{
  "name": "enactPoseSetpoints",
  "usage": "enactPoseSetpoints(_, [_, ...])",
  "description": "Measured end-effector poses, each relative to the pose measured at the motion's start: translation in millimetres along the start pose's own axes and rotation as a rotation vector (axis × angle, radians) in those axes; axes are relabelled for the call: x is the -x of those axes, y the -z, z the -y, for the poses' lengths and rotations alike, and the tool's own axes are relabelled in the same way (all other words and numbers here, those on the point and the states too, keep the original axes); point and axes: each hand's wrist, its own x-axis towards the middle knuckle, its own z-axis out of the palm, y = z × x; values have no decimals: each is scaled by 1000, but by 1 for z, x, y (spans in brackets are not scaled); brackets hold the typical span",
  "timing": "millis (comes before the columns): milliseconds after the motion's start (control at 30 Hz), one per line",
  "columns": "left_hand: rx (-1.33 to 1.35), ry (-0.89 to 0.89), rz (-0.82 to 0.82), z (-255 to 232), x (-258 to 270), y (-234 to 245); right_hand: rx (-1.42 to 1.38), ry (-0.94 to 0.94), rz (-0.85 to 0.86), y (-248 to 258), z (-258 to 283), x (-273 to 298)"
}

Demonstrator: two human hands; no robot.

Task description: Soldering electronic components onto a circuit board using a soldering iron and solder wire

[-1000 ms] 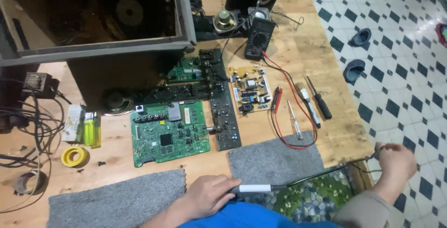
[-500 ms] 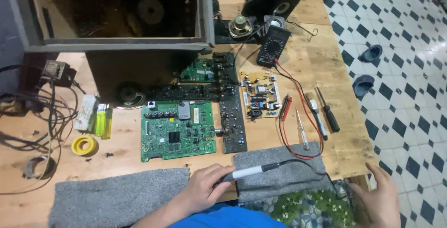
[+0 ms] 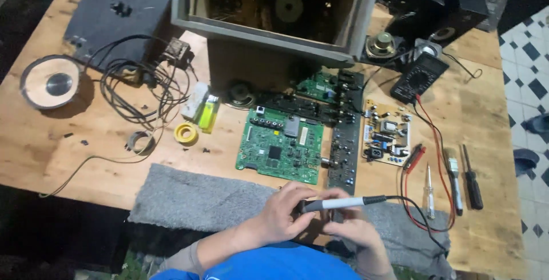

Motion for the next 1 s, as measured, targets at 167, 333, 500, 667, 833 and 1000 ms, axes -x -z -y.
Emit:
enactPoseSetpoints(167, [-11, 106, 119, 7, 8, 5, 144, 142, -118, -24, -5, -36])
enactPoseSetpoints(333, [-49, 141, 63, 15, 10, 20, 374, 211, -64, -21, -5, -69])
enactPoseSetpoints(500, [-419, -68, -313, 51, 21, 75, 412, 367, -249, 45, -44, -70])
enactPoseSetpoints(667, [-816, 44, -517, 80, 39, 180, 193, 487, -608, 59, -35, -69])
enactPoseSetpoints(833, [-1126, 316, -393, 74, 31, 228, 48, 532, -765, 71, -38, -69])
enactPoseSetpoints(1000, [-1177, 458, -246, 68, 11, 217, 139, 510, -783, 54, -33, -72])
